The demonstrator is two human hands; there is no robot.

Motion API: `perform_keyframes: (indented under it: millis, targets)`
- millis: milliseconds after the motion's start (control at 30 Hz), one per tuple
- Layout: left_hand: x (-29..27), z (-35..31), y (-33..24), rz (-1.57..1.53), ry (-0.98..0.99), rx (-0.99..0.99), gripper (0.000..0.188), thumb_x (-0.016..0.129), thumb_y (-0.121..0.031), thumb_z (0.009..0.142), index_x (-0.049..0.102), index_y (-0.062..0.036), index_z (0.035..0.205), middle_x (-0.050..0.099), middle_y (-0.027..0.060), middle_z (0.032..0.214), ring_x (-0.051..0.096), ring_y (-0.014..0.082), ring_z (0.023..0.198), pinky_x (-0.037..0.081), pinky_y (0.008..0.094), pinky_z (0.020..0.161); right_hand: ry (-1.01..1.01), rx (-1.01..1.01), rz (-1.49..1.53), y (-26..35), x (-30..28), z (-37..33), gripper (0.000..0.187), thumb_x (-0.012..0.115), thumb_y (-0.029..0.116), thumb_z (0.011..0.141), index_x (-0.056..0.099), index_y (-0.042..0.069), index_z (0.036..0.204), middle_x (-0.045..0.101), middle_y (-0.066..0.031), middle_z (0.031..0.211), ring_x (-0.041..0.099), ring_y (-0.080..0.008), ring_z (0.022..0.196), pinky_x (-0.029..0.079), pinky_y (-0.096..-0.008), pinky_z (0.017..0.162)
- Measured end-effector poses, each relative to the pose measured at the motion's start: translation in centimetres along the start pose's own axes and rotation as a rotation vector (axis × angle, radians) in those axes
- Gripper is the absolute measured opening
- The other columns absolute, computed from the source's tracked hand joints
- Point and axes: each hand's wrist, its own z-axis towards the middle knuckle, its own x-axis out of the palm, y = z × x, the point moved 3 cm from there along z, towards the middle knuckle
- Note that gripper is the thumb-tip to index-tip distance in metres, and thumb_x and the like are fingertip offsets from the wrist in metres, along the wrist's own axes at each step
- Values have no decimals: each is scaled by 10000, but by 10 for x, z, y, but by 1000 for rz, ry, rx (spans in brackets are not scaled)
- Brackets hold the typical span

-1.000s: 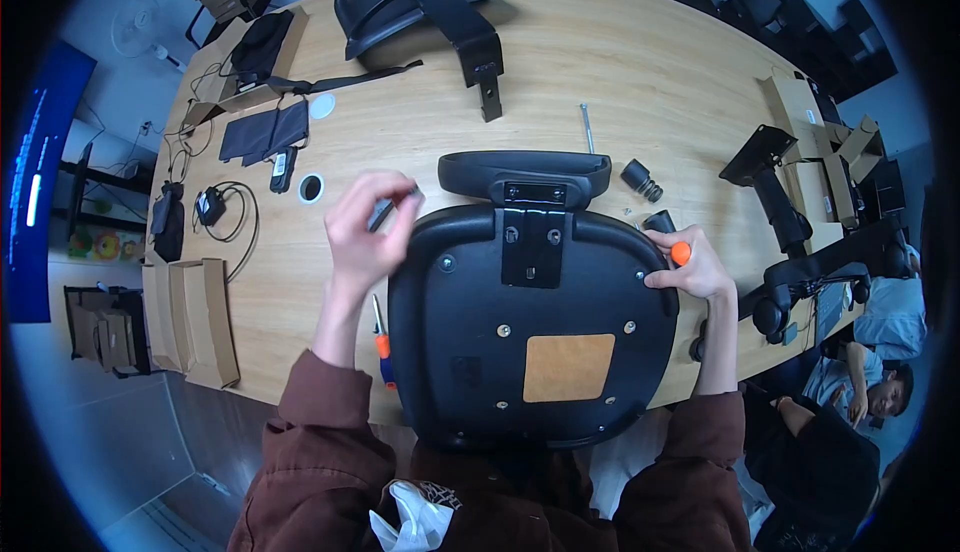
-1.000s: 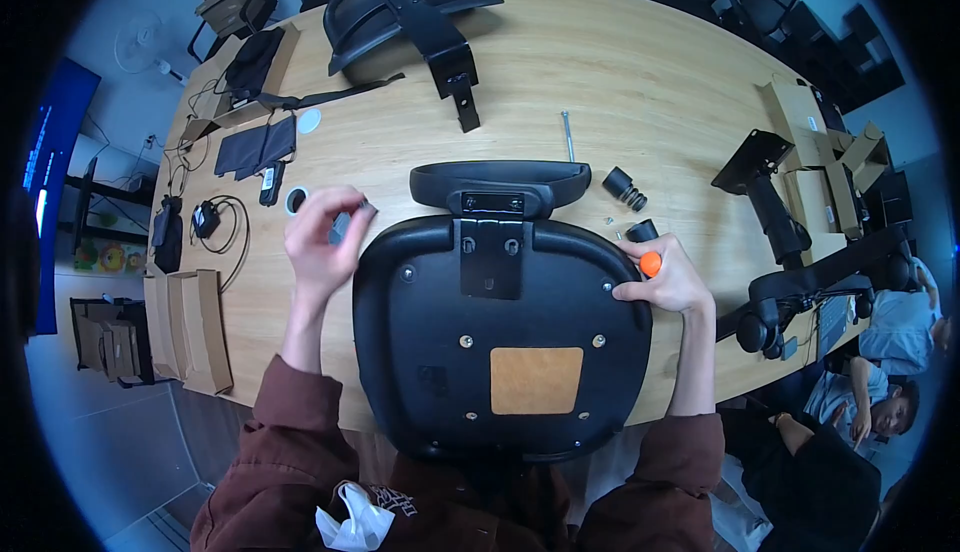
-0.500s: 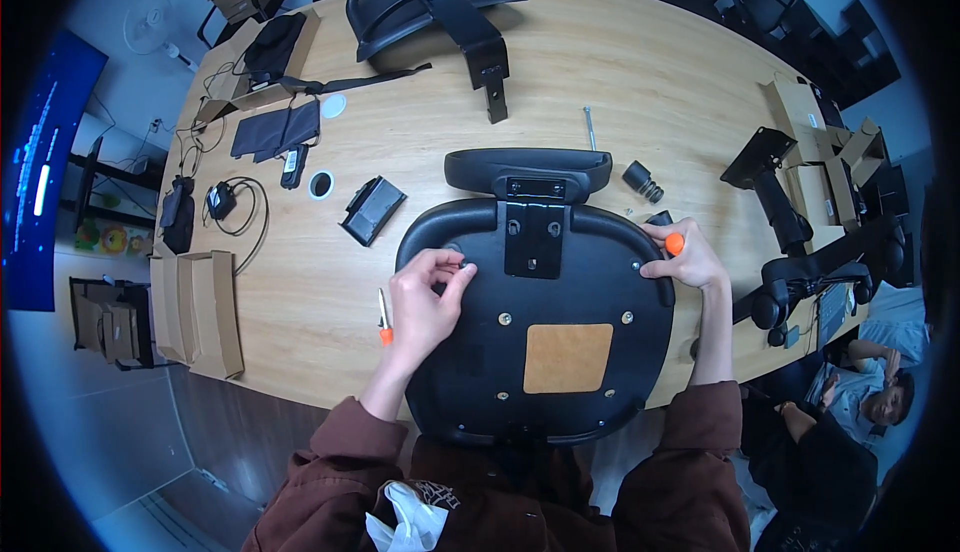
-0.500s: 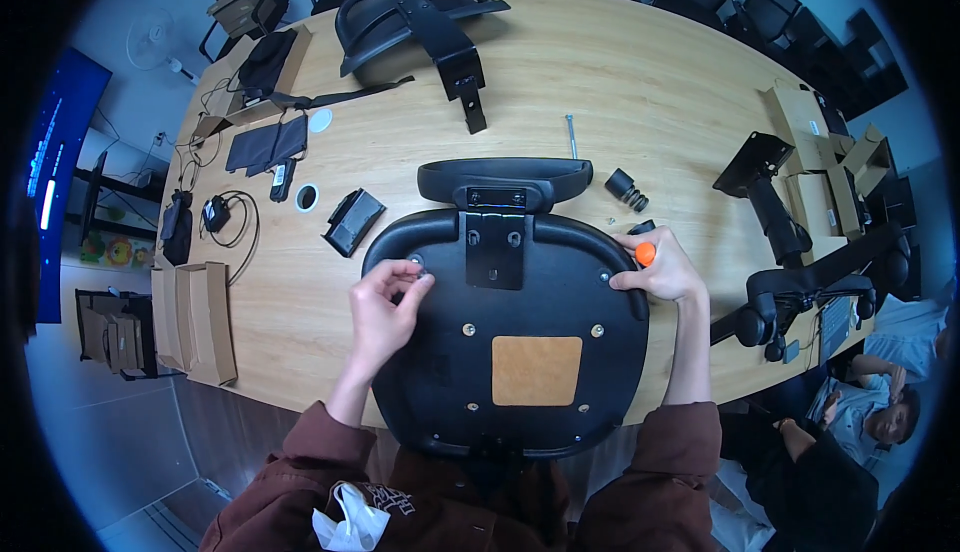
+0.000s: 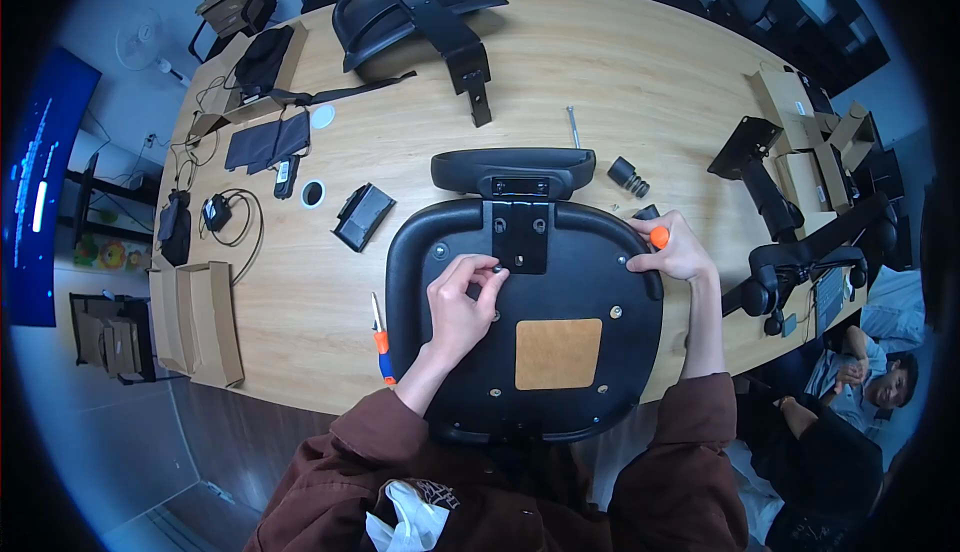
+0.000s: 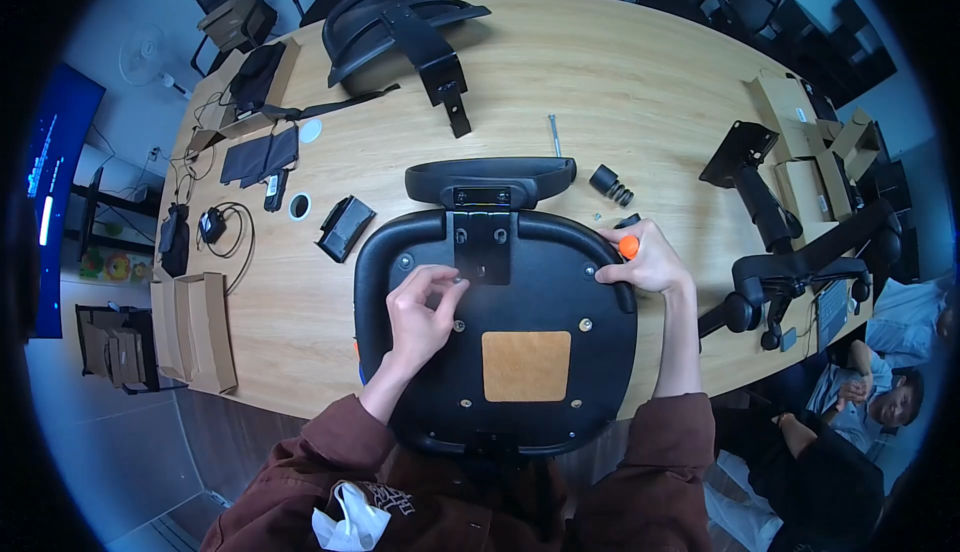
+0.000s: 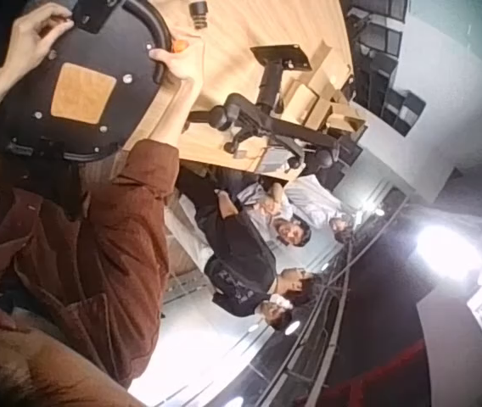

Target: The user is assembling an office chair by attaching the seat plate and backrest using a screwdriver and screws.

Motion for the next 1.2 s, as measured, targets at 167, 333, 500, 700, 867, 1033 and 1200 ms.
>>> perform_keyframes:
  millis: [167, 333, 500, 700, 867, 1033, 1200]
  targets:
    - [7, -2, 3, -29, -199, -2, 142, 786, 21, 862, 718, 44, 985, 732, 136, 925, 732, 166, 727, 567, 278, 656, -24, -49, 17, -4, 0, -2, 648, 892, 103, 596, 734, -70, 1200, 739, -71, 819, 625, -120, 743, 519, -276, 750]
    - [14, 0, -1, -21, -174, -29, 137, 790, 25, 858, 721, 41, 975, 729, 136, 918, 723, 162, 713, 559, 276, 650, -21, -45, 8, 1, -2, -4, 642, 887, 114, 592, 740, -69, 1189, 743, -75, 820, 633, -122, 743, 520, -275, 747]
    - [14, 3, -9, 55, -178, 126, 144, 784, 35, 859, 736, 20, 994, 717, 114, 895, 698, 151, 688, 563, 273, 634, -16, -53, 21, -4, 2, 0, 657, 891, 116, 584, 739, -65, 1197, 744, -77, 818, 632, -122, 739, 519, -277, 744]
    - [25, 6, -8, -52, -100, 193, 171, 788, 43, 840, 739, 11, 1001, 737, 120, 906, 734, 196, 773, 576, 285, 680, -50, -53, 4, -11, -4, -7, 676, 900, 122, 575, 736, -66, 1203, 758, -98, 850, 651, -141, 767, 526, -284, 780]
    - [20, 15, -16, -2, -99, 413, 180, 795, 55, 816, 752, 9, 985, 745, 129, 914, 728, 246, 804, 577, 314, 706, -8, -22, -46, 3, -2, -6, 673, 880, 34, 601, 717, -64, 1247, 783, -80, 961, 664, -103, 852, 533, -263, 853]
    - [20, 22, -13, 44, -70, 414, 175, 809, 50, 790, 770, -2, 953, 740, 113, 903, 696, 250, 780, 556, 332, 694, -16, 1, -101, 10, -3, -8, 663, 891, 81, 587, 735, -57, 1216, 780, -86, 933, 661, -113, 838, 530, -272, 842]
    - [20, 23, -8, 66, -23, 421, 170, 803, 54, 790, 768, -2, 947, 716, 106, 883, 672, 261, 806, 555, 352, 721, -28, -17, -115, 8, -3, -8, 649, 895, 102, 578, 748, -50, 1192, 771, -74, 899, 651, -117, 803, 528, -282, 819]
